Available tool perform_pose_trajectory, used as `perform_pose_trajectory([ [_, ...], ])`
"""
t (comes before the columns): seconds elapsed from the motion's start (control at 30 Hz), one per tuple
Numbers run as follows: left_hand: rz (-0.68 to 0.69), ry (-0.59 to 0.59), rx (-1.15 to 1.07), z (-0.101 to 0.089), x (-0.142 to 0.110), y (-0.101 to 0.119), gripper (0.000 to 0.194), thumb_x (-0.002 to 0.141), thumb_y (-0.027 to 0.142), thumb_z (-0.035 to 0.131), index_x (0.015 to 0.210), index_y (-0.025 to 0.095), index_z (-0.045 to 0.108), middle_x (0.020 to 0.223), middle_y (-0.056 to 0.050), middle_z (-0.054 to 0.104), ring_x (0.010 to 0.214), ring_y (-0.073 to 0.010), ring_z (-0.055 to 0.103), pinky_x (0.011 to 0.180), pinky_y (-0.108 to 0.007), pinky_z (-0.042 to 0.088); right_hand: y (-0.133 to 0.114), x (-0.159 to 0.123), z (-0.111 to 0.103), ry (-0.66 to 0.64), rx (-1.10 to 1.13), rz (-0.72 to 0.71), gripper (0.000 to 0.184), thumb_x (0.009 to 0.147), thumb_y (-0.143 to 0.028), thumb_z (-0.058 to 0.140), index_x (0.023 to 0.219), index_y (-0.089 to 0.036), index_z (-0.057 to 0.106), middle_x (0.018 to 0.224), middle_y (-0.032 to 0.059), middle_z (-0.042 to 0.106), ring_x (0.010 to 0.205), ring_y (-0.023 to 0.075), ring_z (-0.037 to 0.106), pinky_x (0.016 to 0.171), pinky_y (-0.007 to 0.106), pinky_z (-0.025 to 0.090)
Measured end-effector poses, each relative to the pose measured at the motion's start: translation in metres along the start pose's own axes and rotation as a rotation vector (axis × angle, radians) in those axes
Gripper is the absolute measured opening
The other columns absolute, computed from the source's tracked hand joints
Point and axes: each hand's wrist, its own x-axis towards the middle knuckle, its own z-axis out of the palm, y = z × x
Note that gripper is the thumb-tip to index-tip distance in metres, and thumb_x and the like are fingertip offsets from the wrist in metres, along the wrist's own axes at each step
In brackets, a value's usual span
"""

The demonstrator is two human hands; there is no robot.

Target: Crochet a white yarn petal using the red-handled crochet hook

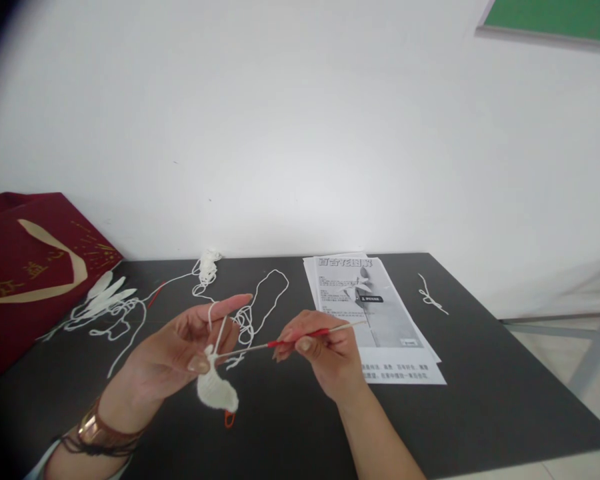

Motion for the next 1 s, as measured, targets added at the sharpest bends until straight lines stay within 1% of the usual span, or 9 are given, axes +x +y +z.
perform_pose_trajectory([
  [0.1, 0.024, -0.009, 0.075, -0.002, -0.003, -0.001, 0.064, 0.055, 0.003, 0.080, 0.116, 0.019, 0.071, 0.059, 0.004, 0.056, 0.057, -0.0090, 0.047, 0.049, -0.019, 0.033, 0.001, 0.001, 0.002, 0.051, 0.072, 0.064, 0.009, 0.083, -0.026, 0.072, 0.083, -0.018, 0.076, 0.070, 0.0033, 0.072, 0.059, 0.0133, 0.070, 0.054, 0.020, 0.058],
  [0.23, 0.150, 0.028, 0.308, 0.000, -0.006, 0.000, 0.061, 0.065, 0.006, 0.080, 0.120, 0.031, 0.069, 0.066, 0.003, 0.057, 0.060, -0.0095, 0.048, 0.056, -0.021, 0.038, 0.007, 0.003, 0.006, 0.174, 0.213, 0.248, 0.013, 0.082, -0.029, 0.073, 0.080, -0.016, 0.073, 0.060, 0.0016, 0.072, 0.047, 0.0106, 0.067, 0.047, 0.017, 0.057],
  [0.43, 0.306, 0.145, 0.537, 0.009, -0.002, -0.001, 0.054, 0.074, 0.011, 0.076, 0.121, 0.034, 0.068, 0.067, 0.003, 0.054, 0.064, -0.0107, 0.050, 0.064, -0.024, 0.043, 0.020, 0.007, 0.012, 0.365, 0.353, 0.412, 0.019, 0.076, -0.030, 0.079, 0.080, -0.014, 0.071, 0.055, -0.0006, 0.069, 0.042, 0.0074, 0.061, 0.045, 0.014, 0.056],
  [0.5, 0.306, 0.199, 0.556, 0.007, 0.001, -0.005, 0.053, 0.074, 0.014, 0.077, 0.122, 0.034, 0.067, 0.067, 0.004, 0.053, 0.063, -0.0101, 0.048, 0.062, -0.023, 0.042, 0.022, 0.007, 0.015, 0.391, 0.353, 0.416, 0.020, 0.075, -0.031, 0.080, 0.081, -0.014, 0.071, 0.057, -0.0004, 0.069, 0.045, 0.0078, 0.062, 0.048, 0.016, 0.057],
  [0.6, 0.239, 0.266, 0.577, 0.003, 0.006, -0.012, 0.051, 0.074, 0.019, 0.077, 0.123, 0.031, 0.067, 0.066, 0.005, 0.051, 0.059, -0.0088, 0.045, 0.056, -0.021, 0.039, 0.025, 0.006, 0.020, 0.396, 0.325, 0.388, 0.022, 0.076, -0.033, 0.079, 0.083, -0.013, 0.071, 0.060, 0.0006, 0.070, 0.048, 0.0080, 0.063, 0.052, 0.017, 0.058],
  [0.73, 0.169, 0.327, 0.588, 0.003, 0.010, -0.020, 0.053, 0.074, 0.023, 0.077, 0.125, 0.028, 0.065, 0.067, 0.004, 0.055, 0.063, -0.0109, 0.053, 0.061, -0.023, 0.044, 0.033, 0.003, 0.025, 0.406, 0.283, 0.377, 0.027, 0.077, -0.039, 0.076, 0.084, -0.014, 0.069, 0.062, 0.0014, 0.070, 0.050, 0.0095, 0.063, 0.049, 0.019, 0.057],
  [0.8, 0.140, 0.383, 0.607, 0.003, 0.012, -0.023, 0.056, 0.073, 0.026, 0.078, 0.127, 0.029, 0.064, 0.068, 0.004, 0.060, 0.066, -0.0147, 0.059, 0.064, -0.026, 0.048, 0.038, 0.003, 0.024, 0.435, 0.242, 0.347, 0.029, 0.078, -0.041, 0.075, 0.083, -0.014, 0.068, 0.059, 0.0003, 0.068, 0.047, 0.0088, 0.058, 0.043, 0.018, 0.054],
  [0.9, 0.104, 0.422, 0.679, 0.003, 0.015, -0.026, 0.054, 0.068, 0.031, 0.080, 0.121, 0.027, 0.068, 0.080, -0.002, 0.071, 0.079, -0.0249, 0.066, 0.065, -0.032, 0.053, 0.045, 0.003, 0.022, 0.469, 0.117, 0.273, 0.032, 0.077, -0.045, 0.074, 0.083, -0.015, 0.068, 0.058, -0.0013, 0.065, 0.042, 0.0068, 0.052, 0.039, 0.016, 0.047],
  [1.0, 0.098, 0.456, 0.738, 0.004, 0.016, -0.027, 0.037, 0.066, 0.035, 0.081, 0.102, 0.027, 0.076, 0.098, -0.005, 0.075, 0.095, -0.0316, 0.067, 0.071, -0.035, 0.055, 0.049, 0.003, 0.021, 0.500, -0.019, 0.265, 0.034, 0.077, -0.048, 0.073, 0.083, -0.015, 0.069, 0.064, -0.0002, 0.067, 0.039, 0.0036, 0.044, 0.035, 0.015, 0.035],
])
